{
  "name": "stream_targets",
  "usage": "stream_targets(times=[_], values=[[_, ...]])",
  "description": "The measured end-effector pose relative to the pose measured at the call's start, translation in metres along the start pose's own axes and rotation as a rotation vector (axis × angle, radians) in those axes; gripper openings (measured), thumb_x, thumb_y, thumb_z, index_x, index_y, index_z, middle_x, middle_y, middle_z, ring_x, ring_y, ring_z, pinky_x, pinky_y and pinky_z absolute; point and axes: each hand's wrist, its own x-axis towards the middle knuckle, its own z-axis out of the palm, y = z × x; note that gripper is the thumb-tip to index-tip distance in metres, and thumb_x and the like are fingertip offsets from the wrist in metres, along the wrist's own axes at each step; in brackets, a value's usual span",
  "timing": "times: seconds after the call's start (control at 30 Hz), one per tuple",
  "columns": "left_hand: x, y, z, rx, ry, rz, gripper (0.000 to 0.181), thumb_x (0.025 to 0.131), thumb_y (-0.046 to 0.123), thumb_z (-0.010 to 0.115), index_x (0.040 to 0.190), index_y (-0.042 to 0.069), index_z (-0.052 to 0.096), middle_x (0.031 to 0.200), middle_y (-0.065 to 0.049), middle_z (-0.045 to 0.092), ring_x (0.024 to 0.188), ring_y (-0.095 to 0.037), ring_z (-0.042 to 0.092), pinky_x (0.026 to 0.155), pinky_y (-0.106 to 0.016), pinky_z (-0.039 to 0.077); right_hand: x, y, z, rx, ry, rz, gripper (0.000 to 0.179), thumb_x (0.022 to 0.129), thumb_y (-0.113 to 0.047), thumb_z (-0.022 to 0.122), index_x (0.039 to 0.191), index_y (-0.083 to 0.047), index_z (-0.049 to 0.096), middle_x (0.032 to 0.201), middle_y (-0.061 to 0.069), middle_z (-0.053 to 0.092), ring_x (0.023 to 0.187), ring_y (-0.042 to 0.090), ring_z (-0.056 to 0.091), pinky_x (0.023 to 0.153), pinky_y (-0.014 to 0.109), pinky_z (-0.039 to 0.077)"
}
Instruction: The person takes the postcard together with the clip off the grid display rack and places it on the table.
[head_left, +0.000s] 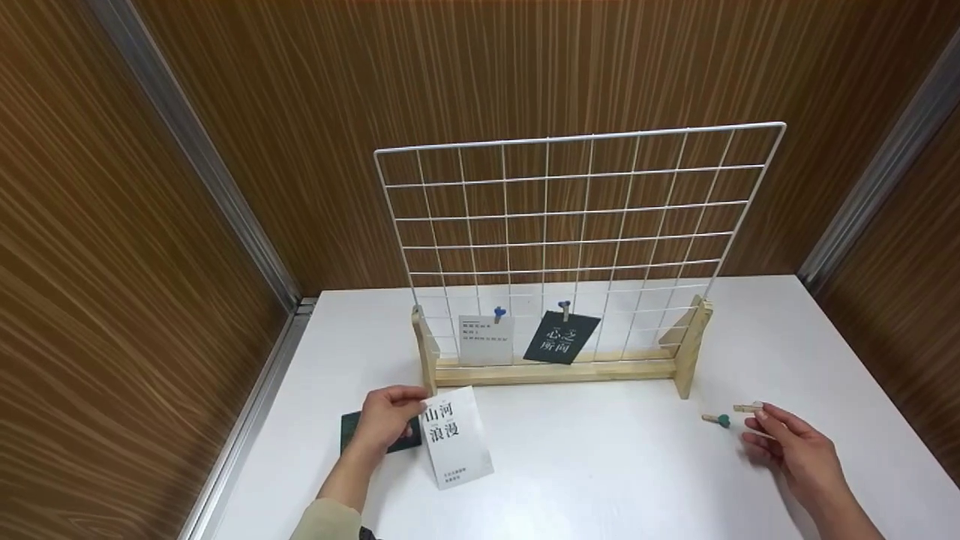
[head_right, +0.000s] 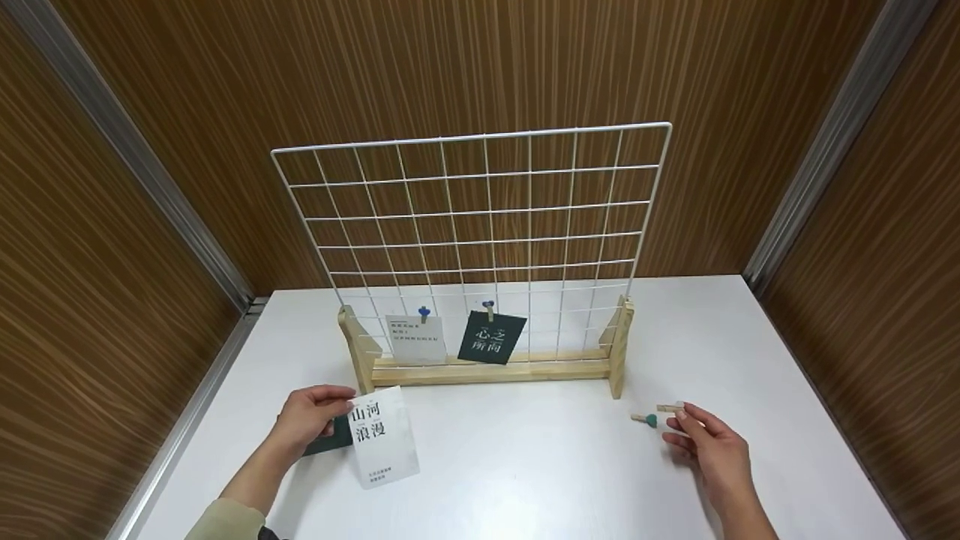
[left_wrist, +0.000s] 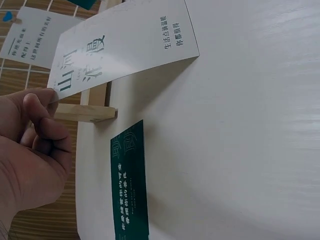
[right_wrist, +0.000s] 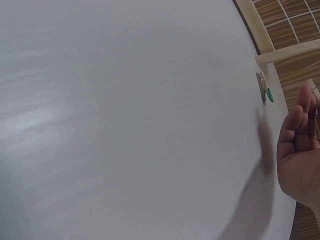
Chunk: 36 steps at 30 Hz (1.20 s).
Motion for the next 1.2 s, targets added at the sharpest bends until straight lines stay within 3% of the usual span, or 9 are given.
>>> stream_targets(times=[0.4, 0.73, 1.2], values=[[0.000, -0.008, 0.003, 0.024, 0.005, -0.016, 0.023, 0.098, 0.003, 0.072, 0.121, 0.003, 0.077, 0.105, -0.008, 0.078, 0.085, -0.022, 0.067, 0.062, -0.026, 0.052, 0.004, 0.003, -0.006, 0.011, 0.000, 0.027, 0.017, 0.102, -0.027, 0.074, 0.091, -0.039, 0.078, 0.091, -0.006, 0.080, 0.084, 0.011, 0.078, 0.076, 0.029, 0.063], [0.003, -0.011, 0.005, 0.021, 0.005, -0.020, 0.025, 0.098, 0.002, 0.071, 0.122, 0.001, 0.076, 0.104, -0.008, 0.077, 0.085, -0.023, 0.068, 0.065, -0.028, 0.054, 0.005, 0.006, -0.008, 0.038, 0.001, 0.036, 0.019, 0.103, -0.025, 0.073, 0.090, -0.037, 0.079, 0.090, -0.005, 0.080, 0.083, 0.011, 0.078, 0.073, 0.028, 0.062], [0.007, -0.016, 0.012, 0.001, 0.005, -0.036, 0.024, 0.097, -0.002, 0.071, 0.121, -0.001, 0.076, 0.100, -0.008, 0.076, 0.082, -0.022, 0.066, 0.062, -0.025, 0.053, 0.015, 0.006, 0.000, -0.017, 0.015, 0.035, 0.019, 0.106, -0.023, 0.070, 0.095, -0.036, 0.076, 0.093, -0.004, 0.080, 0.085, 0.012, 0.076, 0.073, 0.029, 0.061]])
